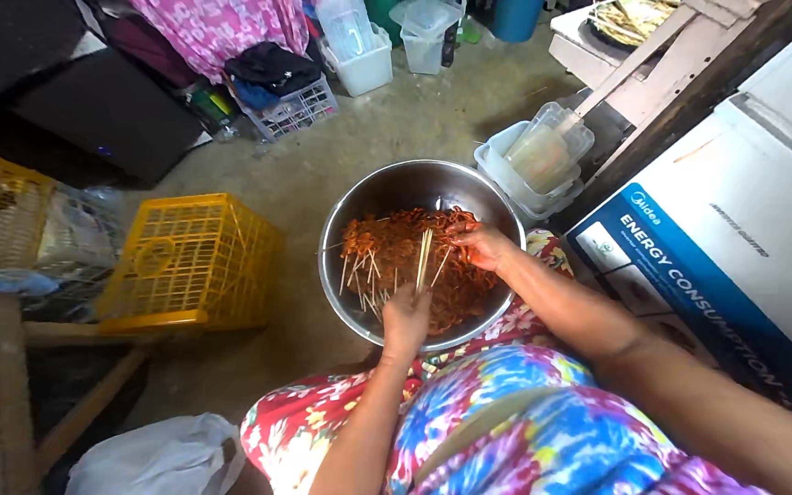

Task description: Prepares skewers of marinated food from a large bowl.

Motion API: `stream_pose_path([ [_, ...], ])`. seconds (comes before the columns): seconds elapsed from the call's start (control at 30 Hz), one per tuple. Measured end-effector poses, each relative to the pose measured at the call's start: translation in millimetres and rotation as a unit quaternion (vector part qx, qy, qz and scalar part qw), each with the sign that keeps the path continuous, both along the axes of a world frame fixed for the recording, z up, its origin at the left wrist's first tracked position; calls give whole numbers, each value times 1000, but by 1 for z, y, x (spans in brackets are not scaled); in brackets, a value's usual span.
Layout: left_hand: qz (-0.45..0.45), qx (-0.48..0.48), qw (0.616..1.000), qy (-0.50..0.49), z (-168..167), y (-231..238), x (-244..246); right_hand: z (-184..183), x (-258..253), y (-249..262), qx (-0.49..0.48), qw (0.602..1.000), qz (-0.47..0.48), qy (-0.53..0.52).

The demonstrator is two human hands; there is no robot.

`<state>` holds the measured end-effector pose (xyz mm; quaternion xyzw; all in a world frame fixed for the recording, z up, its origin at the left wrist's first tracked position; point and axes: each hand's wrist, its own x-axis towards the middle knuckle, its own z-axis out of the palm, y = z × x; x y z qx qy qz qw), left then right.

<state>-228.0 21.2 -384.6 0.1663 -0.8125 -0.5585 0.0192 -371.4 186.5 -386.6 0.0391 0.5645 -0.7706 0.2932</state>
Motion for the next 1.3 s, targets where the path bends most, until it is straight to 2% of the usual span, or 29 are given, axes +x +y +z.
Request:
stream_pose_path([
  [0.27, -6, -2, 1000, 7, 0, 14, 6, 1, 9, 14, -11, 1000, 3, -10],
  [0.6, 5, -2, 1000, 24, 1, 11, 3, 13, 9, 3, -20, 998, 15, -56],
  [0.77, 10, -17, 1000, 13, 2, 11, 5, 10, 18, 0, 38, 999, 22, -6],
  [0.87, 17, -19, 1000, 16, 6, 9, 1, 19, 17, -8, 38, 999, 25, 2],
  [1.13, 30, 11, 999, 28, -3, 5, 0, 21, 14, -17, -11, 994, -6, -107],
  [1.3, 48, 29, 998, 41, -6, 5, 1, 19, 21, -28, -24, 989, 37, -143],
])
